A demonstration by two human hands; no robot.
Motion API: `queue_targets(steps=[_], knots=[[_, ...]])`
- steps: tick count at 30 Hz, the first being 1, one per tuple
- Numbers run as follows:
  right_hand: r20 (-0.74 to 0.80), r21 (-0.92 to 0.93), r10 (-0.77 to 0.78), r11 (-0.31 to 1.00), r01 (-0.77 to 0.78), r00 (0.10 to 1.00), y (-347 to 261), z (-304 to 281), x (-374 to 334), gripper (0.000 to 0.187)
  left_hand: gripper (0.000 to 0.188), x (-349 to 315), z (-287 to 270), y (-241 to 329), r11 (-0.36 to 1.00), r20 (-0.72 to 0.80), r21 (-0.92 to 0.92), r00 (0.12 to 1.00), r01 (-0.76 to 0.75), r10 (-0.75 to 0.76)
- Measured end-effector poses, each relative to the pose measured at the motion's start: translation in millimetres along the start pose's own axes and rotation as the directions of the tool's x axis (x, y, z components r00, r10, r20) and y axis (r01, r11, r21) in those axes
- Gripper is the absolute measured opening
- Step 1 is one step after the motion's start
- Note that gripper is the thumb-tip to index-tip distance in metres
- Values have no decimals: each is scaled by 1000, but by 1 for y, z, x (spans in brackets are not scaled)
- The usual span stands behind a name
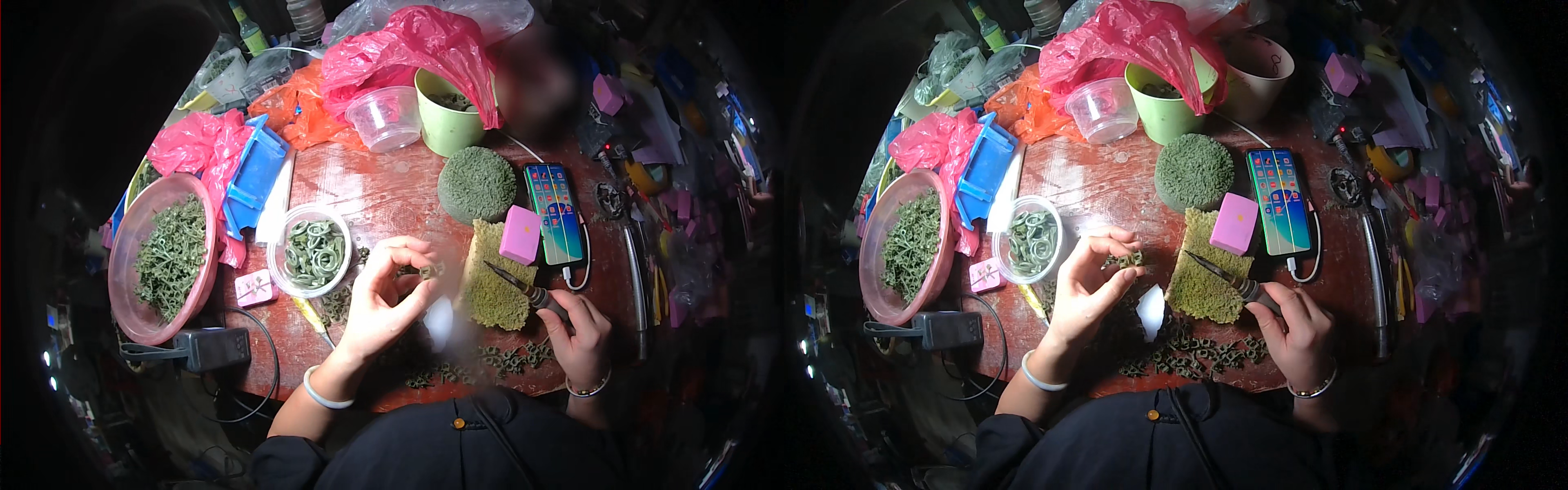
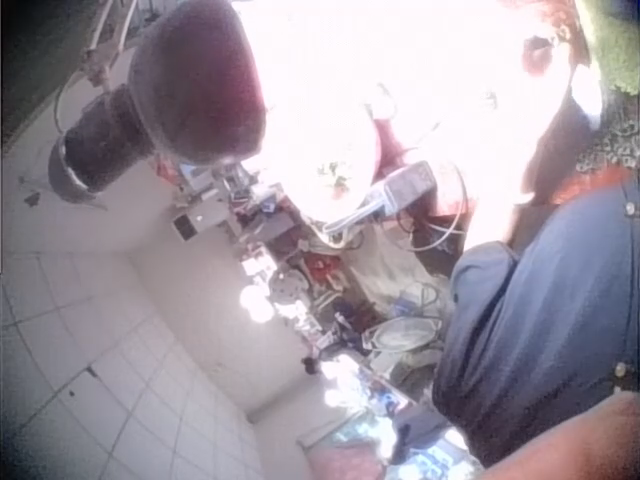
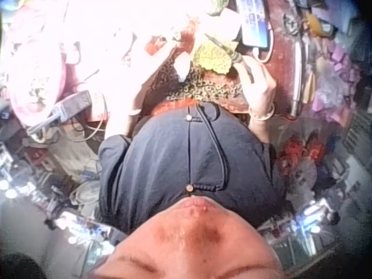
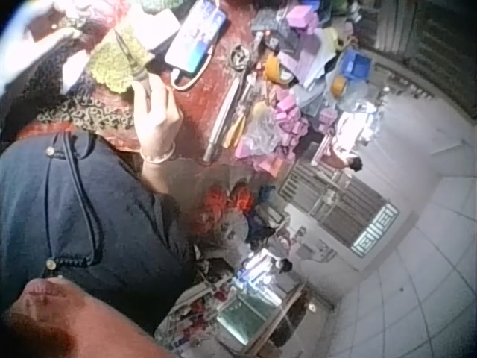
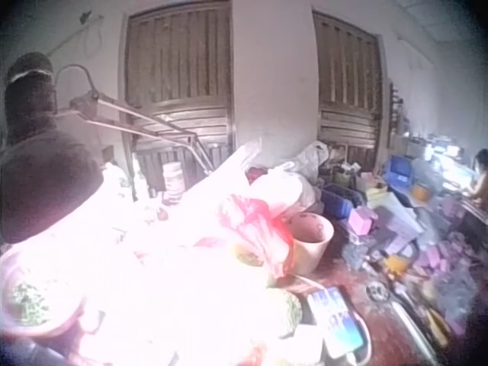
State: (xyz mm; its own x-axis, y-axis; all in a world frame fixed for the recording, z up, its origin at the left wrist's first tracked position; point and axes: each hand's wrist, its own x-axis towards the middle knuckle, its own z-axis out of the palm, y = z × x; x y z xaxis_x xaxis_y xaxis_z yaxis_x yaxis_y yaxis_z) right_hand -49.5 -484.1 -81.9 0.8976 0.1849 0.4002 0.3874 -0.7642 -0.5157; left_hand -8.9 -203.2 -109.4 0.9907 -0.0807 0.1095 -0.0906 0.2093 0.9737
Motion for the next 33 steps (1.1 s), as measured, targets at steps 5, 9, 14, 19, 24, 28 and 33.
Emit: queue_targets(steps=[5,9,14,19,24,28,33], knots=[[85,-86,27,996,-20,996,1,-3,-1,26,19,-4,-4,-3,970,134,-193,984,146,-121],[45,-72,26,997,-22,999,-2,-1,1,25,20,-5,-3,-9,981,70,-74,983,177,-172],[56,-80,7,997,-3,998,2,3,0,25,23,-2,-3,-13,976,44,218,999,1,-11],[54,-69,14,998,-10,998,1,4,1,26,24,-3,-5,-17,967,45,253,999,-41,30],[-14,12,23,1000,-23,1000,-3,13,4,27,23,-3,-2,-7,982,25,183,999,43,-48],[-108,135,38,991,-24,993,-3,27,4,27,17,3,-7,7,923,3,-271,959,275,-284],[-171,144,74,988,-49,983,6,28,1,24,13,6,-19,16,909,-11,-150,919,388,-394]])
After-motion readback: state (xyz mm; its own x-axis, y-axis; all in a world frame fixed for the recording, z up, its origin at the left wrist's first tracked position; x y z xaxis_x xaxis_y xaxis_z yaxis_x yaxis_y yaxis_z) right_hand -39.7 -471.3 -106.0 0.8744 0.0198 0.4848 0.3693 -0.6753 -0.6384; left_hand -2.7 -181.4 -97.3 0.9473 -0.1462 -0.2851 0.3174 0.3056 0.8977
